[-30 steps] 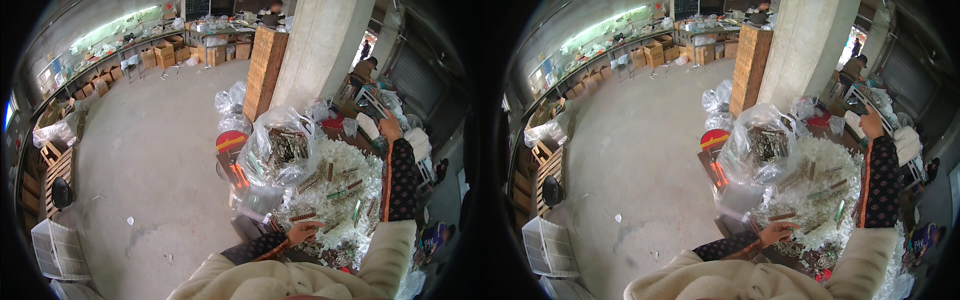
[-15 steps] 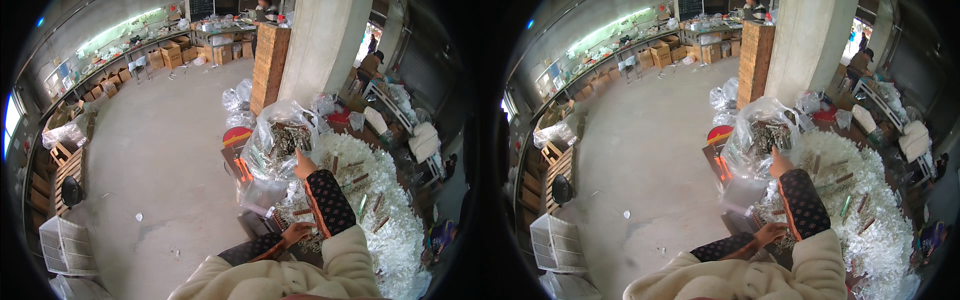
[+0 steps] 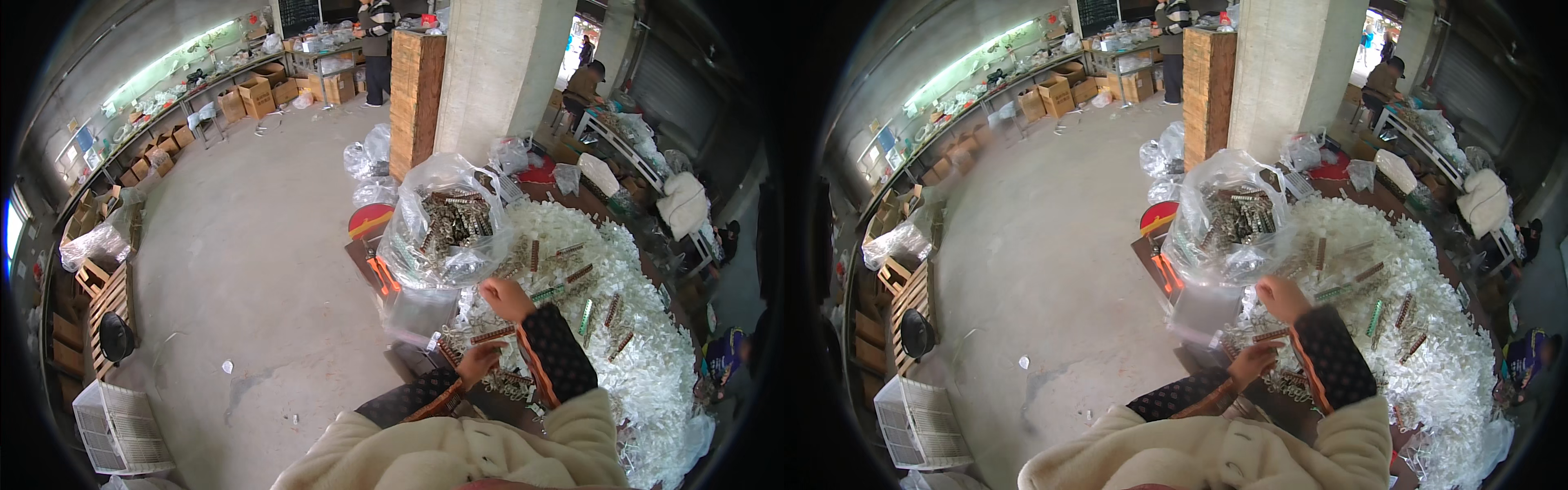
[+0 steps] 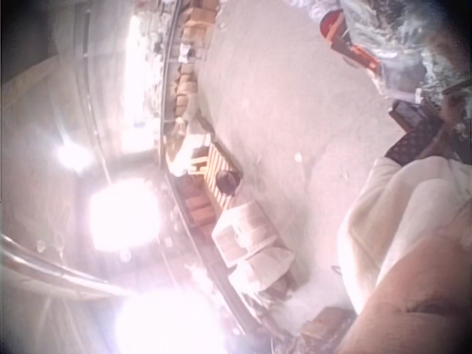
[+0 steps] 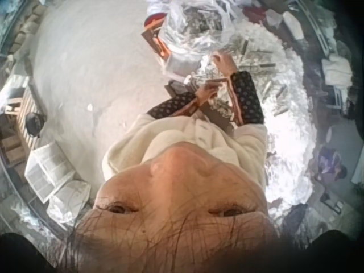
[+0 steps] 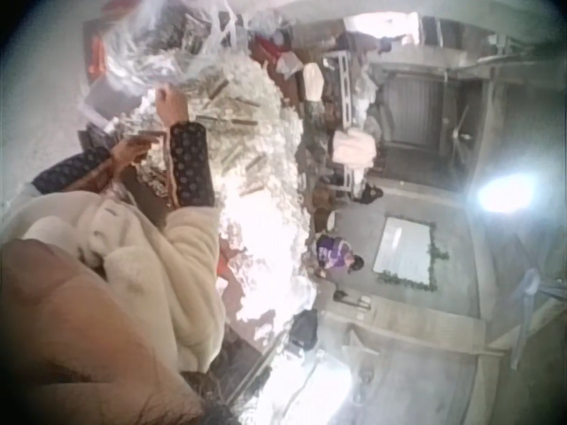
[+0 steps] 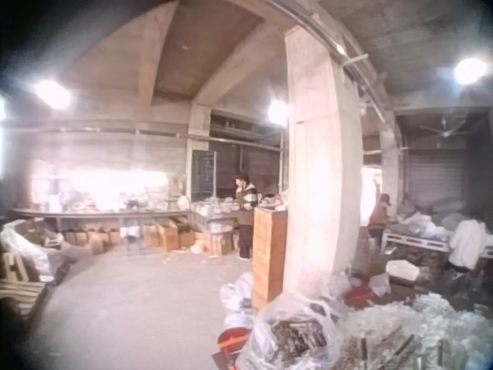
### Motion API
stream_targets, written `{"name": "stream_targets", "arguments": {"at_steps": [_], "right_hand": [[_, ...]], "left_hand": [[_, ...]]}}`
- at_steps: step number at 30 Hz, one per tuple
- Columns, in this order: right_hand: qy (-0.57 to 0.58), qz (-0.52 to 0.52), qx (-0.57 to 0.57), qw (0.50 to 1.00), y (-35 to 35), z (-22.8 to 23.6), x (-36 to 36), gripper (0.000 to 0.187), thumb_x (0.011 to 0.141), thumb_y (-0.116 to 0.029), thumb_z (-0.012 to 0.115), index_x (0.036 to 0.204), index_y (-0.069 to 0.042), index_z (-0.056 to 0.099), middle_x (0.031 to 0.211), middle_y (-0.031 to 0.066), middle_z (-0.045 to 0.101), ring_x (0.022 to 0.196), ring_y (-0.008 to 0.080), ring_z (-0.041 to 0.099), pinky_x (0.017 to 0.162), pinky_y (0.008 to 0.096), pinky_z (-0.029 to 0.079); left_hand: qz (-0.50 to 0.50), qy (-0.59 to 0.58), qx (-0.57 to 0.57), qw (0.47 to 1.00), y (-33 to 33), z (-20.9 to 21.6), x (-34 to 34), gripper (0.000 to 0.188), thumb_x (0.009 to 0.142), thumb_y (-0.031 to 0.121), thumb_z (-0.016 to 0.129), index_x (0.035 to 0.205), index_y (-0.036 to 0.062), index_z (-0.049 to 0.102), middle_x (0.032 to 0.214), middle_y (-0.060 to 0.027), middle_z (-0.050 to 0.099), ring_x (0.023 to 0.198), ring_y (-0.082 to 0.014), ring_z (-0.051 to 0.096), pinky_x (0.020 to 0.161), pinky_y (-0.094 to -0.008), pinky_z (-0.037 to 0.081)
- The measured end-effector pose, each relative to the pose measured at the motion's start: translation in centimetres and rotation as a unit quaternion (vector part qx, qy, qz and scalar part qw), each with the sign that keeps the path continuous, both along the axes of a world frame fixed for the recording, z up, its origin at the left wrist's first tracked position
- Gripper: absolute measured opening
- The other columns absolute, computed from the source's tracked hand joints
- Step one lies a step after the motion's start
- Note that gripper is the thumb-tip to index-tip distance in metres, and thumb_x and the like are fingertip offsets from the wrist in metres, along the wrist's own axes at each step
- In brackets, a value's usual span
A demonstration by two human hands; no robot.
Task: The person repeatedly picks small metallic and plastic components from a table, links them together by hand, and places the assembled pieces into a plastic bag. The person also uses scissors to cut a small piece of material during the process.
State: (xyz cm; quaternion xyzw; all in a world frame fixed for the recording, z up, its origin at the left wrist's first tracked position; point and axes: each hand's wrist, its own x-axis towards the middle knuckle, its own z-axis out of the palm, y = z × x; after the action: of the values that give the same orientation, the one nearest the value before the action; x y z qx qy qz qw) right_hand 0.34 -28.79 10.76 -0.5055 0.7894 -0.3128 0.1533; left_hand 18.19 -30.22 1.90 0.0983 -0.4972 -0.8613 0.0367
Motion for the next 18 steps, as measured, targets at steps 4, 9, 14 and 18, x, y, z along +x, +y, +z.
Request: {"name": "stream_targets", "arguments": {"at_steps": [4,9,14,18], "right_hand": [[0.011,-0.115,-0.038,0.993,8.5,-0.1,4.3,0.016,0.088,-0.019,0.062,0.088,-0.003,0.057,0.077,0.0164,0.062,0.072,0.0366,0.061,0.063,0.0417,0.047],[-0.062,-0.167,-0.055,0.982,17.2,-1.4,7.7,0.011,0.093,-0.009,0.056,0.087,0.0,0.056,0.069,0.0149,0.056,0.059,0.0283,0.055,0.057,0.0371,0.043],[-0.053,-0.209,-0.062,0.974,25.4,-1.5,8.7,0.01,0.09,-0.011,0.057,0.086,-0.001,0.059,0.074,0.0187,0.061,0.066,0.0354,0.061,0.058,0.0408,0.045],[0.004,-0.25,0.037,0.968,31.3,-3.0,9.0,0.015,0.085,-0.017,0.056,0.091,-0.004,0.062,0.079,0.0155,0.065,0.077,0.0383,0.063,0.065,0.047,0.048]], "left_hand": [[0.088,-0.047,-0.085,0.991,-0.7,1.1,-2.1,0.036,0.092,0.002,0.048,0.125,0.0067,0.06,0.071,0.0031,0.052,0.06,-0.0044,0.045,0.053,-0.0203,0.038],[0.023,0.081,-0.201,0.976,4.0,1.0,-3.7,0.037,0.093,-0.002,0.047,0.128,0.0049,0.056,0.079,-0.0002,0.056,0.065,-0.0067,0.051,0.06,-0.023,0.045],[-0.113,-0.013,-0.243,0.963,11.1,1.7,-4.7,0.034,0.091,0.005,0.058,0.125,0.0066,0.059,0.091,-0.0061,0.065,0.076,-0.0082,0.056,0.07,-0.0253,0.048],[-0.202,0.09,-0.34,0.914,14.6,2.1,-5.5,0.041,0.088,0.002,0.046,0.128,0.003,0.055,0.106,-0.0176,0.067,0.094,-0.0221,0.066,0.084,-0.0338,0.051]]}}
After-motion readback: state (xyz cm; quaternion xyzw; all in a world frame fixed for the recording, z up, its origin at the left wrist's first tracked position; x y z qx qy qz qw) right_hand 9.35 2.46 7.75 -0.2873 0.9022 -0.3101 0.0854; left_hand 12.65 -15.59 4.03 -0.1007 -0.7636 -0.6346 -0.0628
